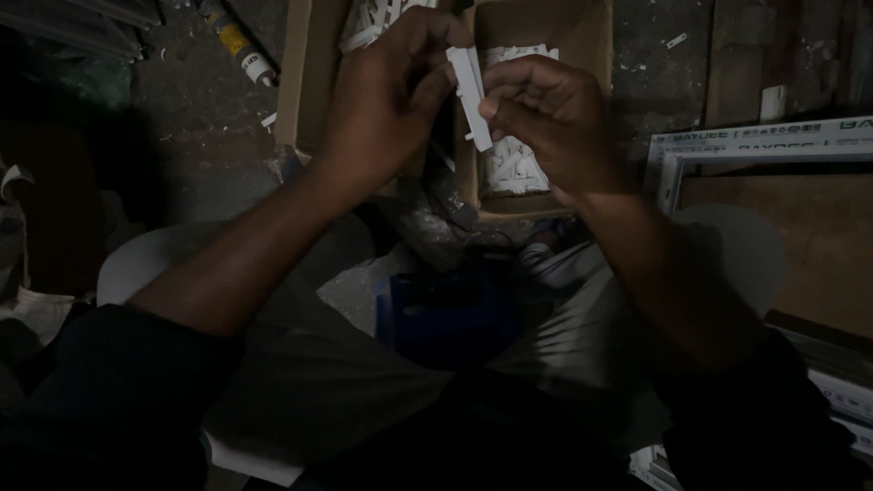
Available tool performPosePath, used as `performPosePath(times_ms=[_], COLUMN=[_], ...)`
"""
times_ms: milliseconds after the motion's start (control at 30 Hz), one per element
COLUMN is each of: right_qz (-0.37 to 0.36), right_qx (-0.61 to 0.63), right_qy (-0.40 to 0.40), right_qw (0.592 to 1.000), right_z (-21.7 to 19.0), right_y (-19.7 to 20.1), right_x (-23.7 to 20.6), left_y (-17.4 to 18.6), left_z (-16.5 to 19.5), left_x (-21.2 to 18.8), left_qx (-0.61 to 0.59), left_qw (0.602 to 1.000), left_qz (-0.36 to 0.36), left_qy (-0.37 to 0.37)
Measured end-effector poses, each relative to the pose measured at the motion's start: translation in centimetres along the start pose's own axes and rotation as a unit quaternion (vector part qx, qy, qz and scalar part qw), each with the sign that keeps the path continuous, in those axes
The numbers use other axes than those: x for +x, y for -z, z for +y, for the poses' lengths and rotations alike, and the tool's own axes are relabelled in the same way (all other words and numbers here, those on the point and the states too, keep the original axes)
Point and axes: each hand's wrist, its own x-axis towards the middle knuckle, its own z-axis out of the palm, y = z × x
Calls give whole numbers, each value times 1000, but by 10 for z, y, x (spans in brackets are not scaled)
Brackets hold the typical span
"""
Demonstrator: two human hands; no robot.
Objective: The person picks small white plastic clips from one cardboard box and places them into a second box. The hands repeatedly reach into the first box, select individual clips, and transfer them to the second box.
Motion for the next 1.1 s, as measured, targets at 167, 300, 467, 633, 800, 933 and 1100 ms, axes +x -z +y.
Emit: performPosePath(times_ms=[167,300,467,633,800,933,1100], right_qz=[17,7,-30,13,5,2,79], right_qx=[-34,-17,122,54,-31,-27,107], right_qy=[-13,-16,-7,-2,68,71,42], right_qw=[999,1000,992,998,997,997,990], right_z=[-3,0,6,10,10,13,14], right_y=[0,2,5,5,6,3,8], right_x=[-1,-2,-3,-1,1,5,4], left_y=[-1,2,7,11,13,15,18], left_z=[4,6,8,10,13,13,3], left_x=[1,3,5,5,2,0,0], left_qx=[11,19,-5,14,72,61,20], left_qw=[1000,998,998,996,992,987,996], left_qz=[-14,-37,-62,-58,-103,-85,-76], left_qy=[6,-36,-28,-59,-23,-122,-34])
